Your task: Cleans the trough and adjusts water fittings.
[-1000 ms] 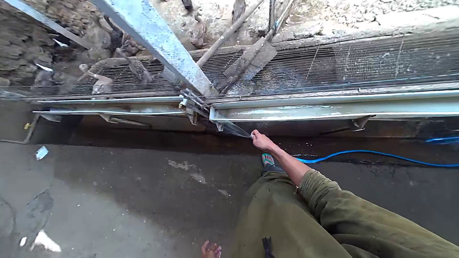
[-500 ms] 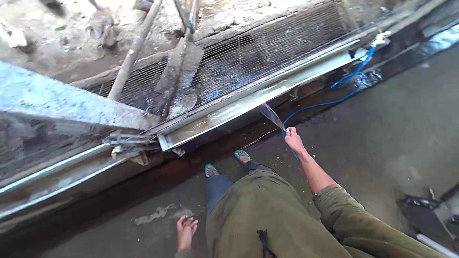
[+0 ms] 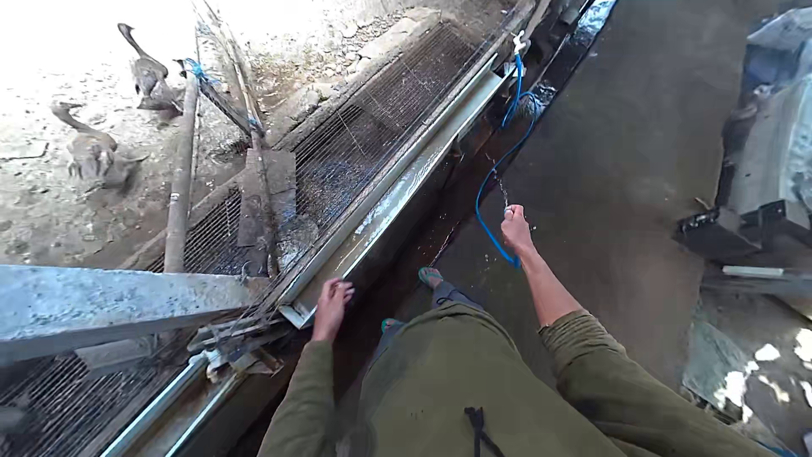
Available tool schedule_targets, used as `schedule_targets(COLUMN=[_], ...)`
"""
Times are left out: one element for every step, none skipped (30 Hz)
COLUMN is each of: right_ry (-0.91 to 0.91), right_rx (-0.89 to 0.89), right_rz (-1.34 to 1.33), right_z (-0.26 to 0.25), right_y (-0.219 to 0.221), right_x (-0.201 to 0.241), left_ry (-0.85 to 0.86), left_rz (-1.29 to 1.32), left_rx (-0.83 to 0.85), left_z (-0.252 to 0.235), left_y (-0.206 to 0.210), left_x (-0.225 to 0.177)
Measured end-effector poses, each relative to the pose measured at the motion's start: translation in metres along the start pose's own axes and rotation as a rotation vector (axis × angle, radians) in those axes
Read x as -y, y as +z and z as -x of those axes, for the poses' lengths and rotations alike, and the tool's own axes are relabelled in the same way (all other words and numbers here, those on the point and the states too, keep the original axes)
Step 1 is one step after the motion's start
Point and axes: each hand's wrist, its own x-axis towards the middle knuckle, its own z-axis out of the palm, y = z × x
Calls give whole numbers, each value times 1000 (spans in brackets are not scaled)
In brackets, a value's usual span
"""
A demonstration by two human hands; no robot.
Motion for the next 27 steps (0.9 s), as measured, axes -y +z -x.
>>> schedule_targets(right_ry=[-30, -63, -93, -131, -176, -230, -284, -323, -357, -385, -394, -362, -289, -207, -250, -373, -435, -455, -464, -468, -451, -441, -454, -474, -494, -524, -555], right_rx=[40, 92, 162, 236, 315, 389, 459, 528, 583, 616, 646, 699, 773, 839, 853, 844, 877, 924, 972, 1014, 1055, 1090, 1121, 1163, 1208, 1243, 1271], right_rz=[34, 79, 132, 187, 242, 283, 297, 293, 281, 269, 281, 310, 351, 378, 335, 222, 122, 58, 18, 1, -11, -28, -32, -38, -50, -68, -85], right_z=[13, 26, 40, 55, 71, 86, 100, 112, 124, 134, 143, 155, 169, 184, 192, 193, 194, 195, 196, 199, 201, 202, 201, 201, 202, 200, 195], right_y=[12, 26, 43, 62, 83, 107, 131, 156, 179, 201, 219, 231, 239, 247, 261, 280, 298, 316, 334, 351, 366, 381, 396, 408, 414, 417, 415], right_x=[0, 4, 10, 16, 22, 26, 28, 28, 28, 28, 33, 45, 65, 86, 89, 75, 67, 61, 56, 53, 51, 50, 49, 49, 51, 51, 51], left_ry=[15, 16, -4, -37, -80, -128, -170, -192, -185, -152, -115, -149, -295, -529, -564, -425, -325, -285, -266, -253, -256, -303, -443, -636, -721, -665, -516], left_rz=[5, 25, 60, 109, 166, 229, 306, 401, 511, 627, 732, 822, 903, 991, 1034, 1025, 1020, 1012, 992, 969, 947, 933, 950, 997, 999, 960, 867], left_rx=[85, 174, 259, 331, 379, 399, 392, 351, 278, 197, 114, 12, -129, -306, -385, -391, -425, -475, -513, -529, -542, -577, -638, -720, -771, -754, -718], left_z=[0, 0, 1, 2, 3, 4, 5, 7, 10, 11, 12, 14, 19, 19, 18, 17, 14, 10, 5, 1, -2, -4, -8, -15, -23, -27, -34], left_y=[17, 34, 53, 71, 87, 101, 111, 117, 120, 119, 115, 106, 92, 73, 57, 47, 38, 29, 20, 12, 4, -4, -15, -28, -38, -43, -44], left_x=[-9, -16, -20, -20, -17, -10, -2, 7, 18, 30, 38, 39, 21, -10, -12, 10, 31, 46, 64, 85, 98, 97, 76, 47, 40, 60, 102])
